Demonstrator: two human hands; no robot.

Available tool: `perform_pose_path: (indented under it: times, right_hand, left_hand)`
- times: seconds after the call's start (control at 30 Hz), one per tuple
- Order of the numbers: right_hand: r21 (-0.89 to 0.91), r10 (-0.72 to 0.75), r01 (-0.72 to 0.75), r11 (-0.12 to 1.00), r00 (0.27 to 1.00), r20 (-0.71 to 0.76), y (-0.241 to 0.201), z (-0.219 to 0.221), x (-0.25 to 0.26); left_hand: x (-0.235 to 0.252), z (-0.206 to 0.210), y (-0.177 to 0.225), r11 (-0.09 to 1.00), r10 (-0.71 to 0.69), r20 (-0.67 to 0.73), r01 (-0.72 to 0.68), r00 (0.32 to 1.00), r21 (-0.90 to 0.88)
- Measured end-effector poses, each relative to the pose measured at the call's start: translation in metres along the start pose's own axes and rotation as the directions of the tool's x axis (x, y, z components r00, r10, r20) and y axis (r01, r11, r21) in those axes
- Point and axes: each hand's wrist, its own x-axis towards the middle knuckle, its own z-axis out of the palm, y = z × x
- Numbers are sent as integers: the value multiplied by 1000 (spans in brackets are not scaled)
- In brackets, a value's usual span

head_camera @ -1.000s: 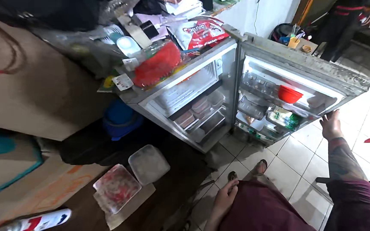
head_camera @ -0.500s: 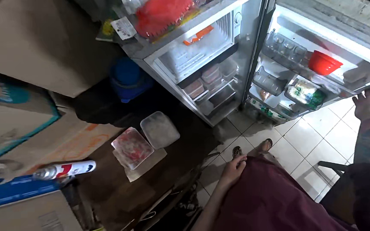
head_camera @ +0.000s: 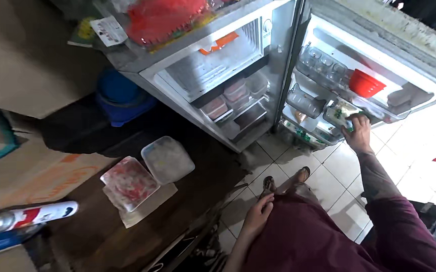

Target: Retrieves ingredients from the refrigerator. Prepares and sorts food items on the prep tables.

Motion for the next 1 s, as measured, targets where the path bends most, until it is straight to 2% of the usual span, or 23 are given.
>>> perform_pose_path:
  times: [0.07,0.17,0.23,0.3,0.47,0.57,0.63,0.7,0.73,0.8,0.87,0.93,1.0]
  right_hand:
    - [-45,108,-105,993,991,76,11,8,18]
    - [-201,316,-267,942,908,274,29,11,42]
    - [-309,379,-278,910,858,346,27,9,56]
    - [-319,395,-278,906,826,401,20,2,70]
    - [-189,332,-277,942,849,412,31,4,75]
    - [-92,343,-349,933,778,527,35,-6,81]
    - [44,242,-336,941,759,605,43,-10,85]
    - [247,127,-348,905,772,623,53,-7,83]
    - [331,90,-394,857,748,658,58,-4,83]
    - [361,32,-433,826,676,736,66,2,80]
    - [391,-20,-444,806,641,767,67,4,73]
    - [411,-39,-442,797,642,766,59,-5,71]
    - [402,1,-419,814,694,720,47,-20,68]
  left_hand:
    - [-4,-2,0,999,-28,-7,28,1000,21]
    - [-8,-2,-1,996,-48,-38,51,998,77]
    - [-8,0,-1,994,-56,-46,60,997,89]
    - [-4,4,4,992,-93,-41,96,995,81]
    - [18,19,16,990,-92,-24,94,995,101]
    - [41,32,29,987,-63,1,62,998,151]
    - [60,42,42,977,-77,40,67,996,203]
    - [82,54,63,978,-82,72,66,994,197]
    - [93,61,75,985,-71,88,55,994,166]
    - [119,77,97,998,-27,107,21,994,61]
    - [146,94,117,998,10,115,-4,993,-59]
    - [173,113,137,978,24,122,2,992,-208]
    - [201,134,154,920,23,123,27,992,-391]
